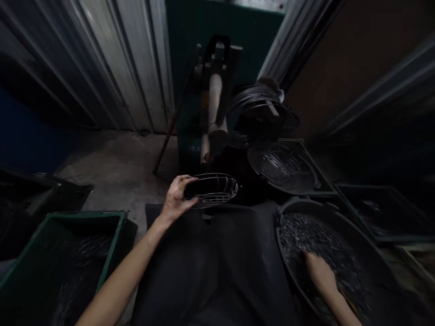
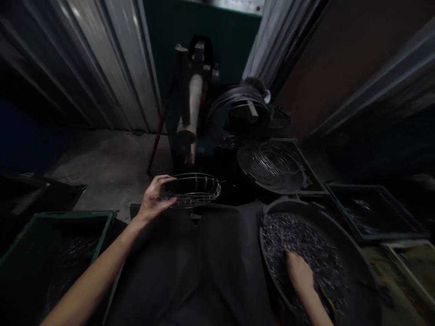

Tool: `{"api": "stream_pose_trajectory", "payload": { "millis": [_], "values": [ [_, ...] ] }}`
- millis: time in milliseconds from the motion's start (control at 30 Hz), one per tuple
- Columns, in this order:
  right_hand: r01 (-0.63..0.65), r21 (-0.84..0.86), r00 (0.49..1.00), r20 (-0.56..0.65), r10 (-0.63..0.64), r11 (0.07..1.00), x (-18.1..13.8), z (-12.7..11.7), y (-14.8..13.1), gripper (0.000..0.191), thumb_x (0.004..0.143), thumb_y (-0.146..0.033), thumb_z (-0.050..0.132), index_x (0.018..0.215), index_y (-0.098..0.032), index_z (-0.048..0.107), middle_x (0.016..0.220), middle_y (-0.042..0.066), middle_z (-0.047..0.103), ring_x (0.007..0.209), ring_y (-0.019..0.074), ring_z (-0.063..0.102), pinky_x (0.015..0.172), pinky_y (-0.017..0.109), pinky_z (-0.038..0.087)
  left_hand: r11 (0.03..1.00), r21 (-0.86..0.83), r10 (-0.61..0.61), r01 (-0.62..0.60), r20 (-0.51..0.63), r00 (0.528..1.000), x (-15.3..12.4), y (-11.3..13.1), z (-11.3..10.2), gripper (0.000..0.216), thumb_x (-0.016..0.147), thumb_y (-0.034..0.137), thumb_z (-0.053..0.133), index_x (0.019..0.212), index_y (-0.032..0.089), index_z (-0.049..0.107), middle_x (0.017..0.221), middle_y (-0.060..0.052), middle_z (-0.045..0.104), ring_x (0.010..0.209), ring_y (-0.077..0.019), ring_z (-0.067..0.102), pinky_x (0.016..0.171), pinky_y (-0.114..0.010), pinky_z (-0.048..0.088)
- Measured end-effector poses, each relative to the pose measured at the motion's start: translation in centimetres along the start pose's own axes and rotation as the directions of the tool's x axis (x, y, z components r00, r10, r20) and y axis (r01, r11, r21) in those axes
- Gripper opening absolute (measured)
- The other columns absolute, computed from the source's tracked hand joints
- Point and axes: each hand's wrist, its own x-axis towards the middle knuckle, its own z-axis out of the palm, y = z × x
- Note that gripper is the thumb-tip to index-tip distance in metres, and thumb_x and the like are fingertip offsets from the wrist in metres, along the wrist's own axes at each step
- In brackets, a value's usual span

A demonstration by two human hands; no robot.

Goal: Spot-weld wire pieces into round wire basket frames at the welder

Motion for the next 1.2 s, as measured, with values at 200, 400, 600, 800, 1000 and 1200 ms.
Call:
{"api": "stream_pose_trajectory", "payload": {
  "millis": [200, 400, 600, 800, 1000, 1200],
  "values": [
    [-0.066, 0.128, 0.997, 0.036, 0.062, 0.99, 1.0, -0.3, -1.5, 0.031, 0.09, -0.022, 0.043, 0.112, -0.014, 0.065, 0.104, 0.014, 0.07, 0.096, 0.0202, 0.065, 0.08, 0.025, 0.046, 0.999, -0.028, 0.029, -0.031, -0.054, 0.998, 0.4, -0.8, 0.0, 0.049, 0.07, 0.033, 0.073, 0.115, 0.025, 0.057, 0.11, -0.006, 0.057, 0.1, -0.0241, 0.06, 0.091, -0.041, 0.052],
    [0.035, 0.221, 0.998, 0.035, -0.044, 0.975, 1.9, -0.3, -2.7, 0.026, 0.088, -0.022, 0.048, 0.104, -0.017, 0.068, 0.107, 0.01, 0.069, 0.1, 0.0177, 0.063, 0.086, 0.023, 0.043, 0.998, -0.028, 0.059, -0.061, -0.05, 0.997, 1.1, -0.7, 0.6, 0.049, 0.069, 0.032, 0.074, 0.115, 0.024, 0.057, 0.109, -0.005, 0.058, 0.101, -0.024, 0.06, 0.089, -0.041, 0.051],
    [0.124, 0.253, 0.984, 0.097, -0.153, 0.96, 1.9, 0.1, -2.4, 0.021, 0.076, -0.014, 0.055, 0.088, -0.019, 0.072, 0.091, 0.006, 0.074, 0.091, 0.0191, 0.068, 0.078, 0.023, 0.048, 0.999, -0.041, -0.002, 0.001, -0.028, 1.0, 0.9, 0.6, 1.6, 0.046, 0.07, 0.025, 0.072, 0.113, 0.021, 0.055, 0.109, -0.006, 0.056, 0.101, -0.0217, 0.06, 0.088, -0.036, 0.051],
    [-0.074, 0.38, 0.995, -0.041, 0.096, 0.922, 2.4, -3.8, -0.9, 0.024, 0.074, -0.038, 0.055, 0.083, -0.021, 0.069, 0.083, 0.01, 0.073, 0.078, 0.0282, 0.069, 0.066, 0.036, 0.054, 0.998, -0.039, -0.042, 0.043, 0.041, 0.998, 1.0, 0.7, 0.9, 0.048, 0.068, 0.019, 0.07, 0.114, 0.021, 0.055, 0.112, -0.008, 0.055, 0.108, -0.0242, 0.057, 0.092, -0.04, 0.049],
    [0.397, 0.839, 0.907, -0.297, -0.297, 0.372, -0.8, -16.0, -10.3, 0.048, 0.072, -0.049, 0.066, 0.111, -0.022, 0.06, 0.095, 0.006, 0.071, 0.087, 0.0219, 0.067, 0.072, 0.03, 0.054, 0.998, -0.024, -0.048, 0.05, 0.102, 0.994, 1.5, 1.7, 0.8, 0.051, 0.068, 0.016, 0.07, 0.116, 0.023, 0.056, 0.113, -0.008, 0.054, 0.109, -0.0254, 0.055, 0.093, -0.043, 0.047],
    [0.806, 0.481, 0.587, -0.572, -0.573, 0.346, 1.1, -20.5, -20.2, 0.026, 0.085, -0.03, 0.057, 0.107, -0.021, 0.066, 0.105, 0.004, 0.071, 0.091, 0.0194, 0.067, 0.078, 0.03, 0.053, 1.0, 0.01, -0.022, 0.02, 0.19, 0.982, 2.0, 3.0, 0.2, 0.054, 0.066, 0.016, 0.072, 0.117, 0.024, 0.056, 0.112, -0.007, 0.055, 0.107, -0.0265, 0.056, 0.093, -0.045, 0.047]
  ]
}}
